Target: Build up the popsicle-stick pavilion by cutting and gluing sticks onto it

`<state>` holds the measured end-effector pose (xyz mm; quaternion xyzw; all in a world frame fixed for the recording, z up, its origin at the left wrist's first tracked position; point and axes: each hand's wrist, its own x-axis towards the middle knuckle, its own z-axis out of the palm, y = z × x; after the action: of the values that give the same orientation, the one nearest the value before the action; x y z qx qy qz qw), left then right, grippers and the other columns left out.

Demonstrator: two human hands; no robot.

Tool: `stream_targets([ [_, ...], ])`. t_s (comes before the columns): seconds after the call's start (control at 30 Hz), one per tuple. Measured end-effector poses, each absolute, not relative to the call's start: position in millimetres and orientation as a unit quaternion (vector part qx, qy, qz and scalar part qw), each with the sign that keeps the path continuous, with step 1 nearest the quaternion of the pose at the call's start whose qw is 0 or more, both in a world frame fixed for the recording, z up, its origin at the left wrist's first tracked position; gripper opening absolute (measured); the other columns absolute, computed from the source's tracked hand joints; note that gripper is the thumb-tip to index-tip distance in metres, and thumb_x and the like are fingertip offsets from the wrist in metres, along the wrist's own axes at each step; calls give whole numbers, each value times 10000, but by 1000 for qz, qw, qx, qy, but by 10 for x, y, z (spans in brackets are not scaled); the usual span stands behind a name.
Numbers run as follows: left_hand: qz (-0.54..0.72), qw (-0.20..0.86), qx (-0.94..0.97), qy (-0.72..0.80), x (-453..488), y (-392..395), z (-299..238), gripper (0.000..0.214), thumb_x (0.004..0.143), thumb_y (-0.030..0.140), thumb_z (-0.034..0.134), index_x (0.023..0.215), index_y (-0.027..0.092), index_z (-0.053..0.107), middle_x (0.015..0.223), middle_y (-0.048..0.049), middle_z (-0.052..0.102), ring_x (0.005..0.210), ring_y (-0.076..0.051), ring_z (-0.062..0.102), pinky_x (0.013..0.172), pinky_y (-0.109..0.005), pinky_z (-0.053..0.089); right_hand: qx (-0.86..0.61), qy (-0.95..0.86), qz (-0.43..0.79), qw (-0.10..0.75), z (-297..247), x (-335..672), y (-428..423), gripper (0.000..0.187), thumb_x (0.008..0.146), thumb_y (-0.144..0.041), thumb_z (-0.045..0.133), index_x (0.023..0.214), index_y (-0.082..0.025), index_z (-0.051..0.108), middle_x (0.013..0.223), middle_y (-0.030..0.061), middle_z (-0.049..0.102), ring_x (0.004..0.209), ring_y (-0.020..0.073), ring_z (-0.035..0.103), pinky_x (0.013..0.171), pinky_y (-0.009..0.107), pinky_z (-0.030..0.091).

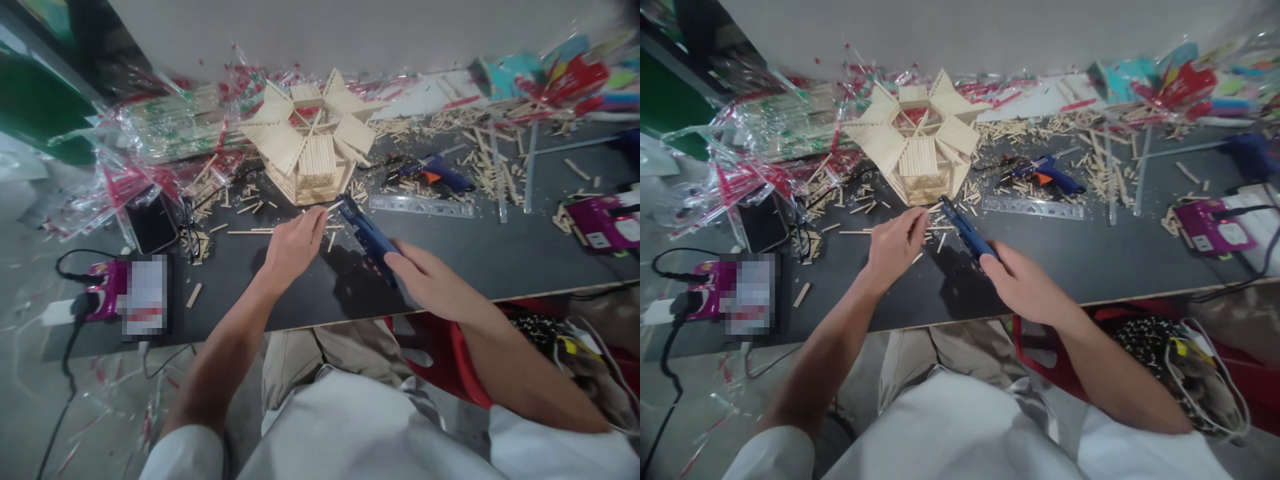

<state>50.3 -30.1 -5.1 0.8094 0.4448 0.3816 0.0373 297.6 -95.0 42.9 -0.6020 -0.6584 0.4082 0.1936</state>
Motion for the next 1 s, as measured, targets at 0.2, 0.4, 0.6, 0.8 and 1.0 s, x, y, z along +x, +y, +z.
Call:
stream_targets([
  [0.2, 384, -3, 815, 433, 525, -314, -50, 325, 1143, 324, 484, 1133, 160, 764, 832, -40, 813, 665, -98, 729, 634, -196, 491, -578, -654, 415, 257, 431, 2745, -1013, 346, 1066, -472, 414, 1089, -228, 659, 939, 51, 718, 865, 255, 660, 797, 385, 503],
  [0.4, 401, -7, 813, 422, 542, -334, -41, 315, 1135, 329, 503, 1137, 161, 769, 871, -71, 821, 720, -118, 753, 629, -208, 497, -578, -664, 395, 264, 462, 2658, -1045, 316, 1070, -452, 404, 990, -233, 618, 870, 47, 680, 780, 235, 621, 719, 366, 473],
  [0.6, 400, 9, 814, 421, 541, -344, -30, 311, 1139, 338, 493, 1134, 168, 754, 862, -59, 805, 724, -116, 741, 632, -207, 484, -572, -670, 379, 283, 409, 2644, -1079, 336, 1076, -431, 423, 1175, -214, 660, 1006, 81, 729, 866, 250, 653, 843, 407, 520],
  [0.8, 414, 7, 815, 406, 539, -341, -25, 285, 1136, 307, 501, 1125, 170, 750, 864, -53, 803, 731, -123, 740, 641, -216, 489, -565, -677, 379, 280, 425, 2642, -1069, 326, 1084, -430, 418, 1120, -219, 664, 1032, 93, 746, 907, 265, 683, 899, 432, 549],
  [1.0, 408, -6, 816, 409, 542, -338, -32, 303, 1138, 313, 489, 1123, 168, 755, 889, -61, 819, 751, -133, 762, 657, -223, 521, -563, -687, 370, 273, 419, 2635, -1084, 408, 1097, -434, 401, 1282, -188, 669, 1075, 116, 747, 950, 283, 682, 906, 456, 545],
])
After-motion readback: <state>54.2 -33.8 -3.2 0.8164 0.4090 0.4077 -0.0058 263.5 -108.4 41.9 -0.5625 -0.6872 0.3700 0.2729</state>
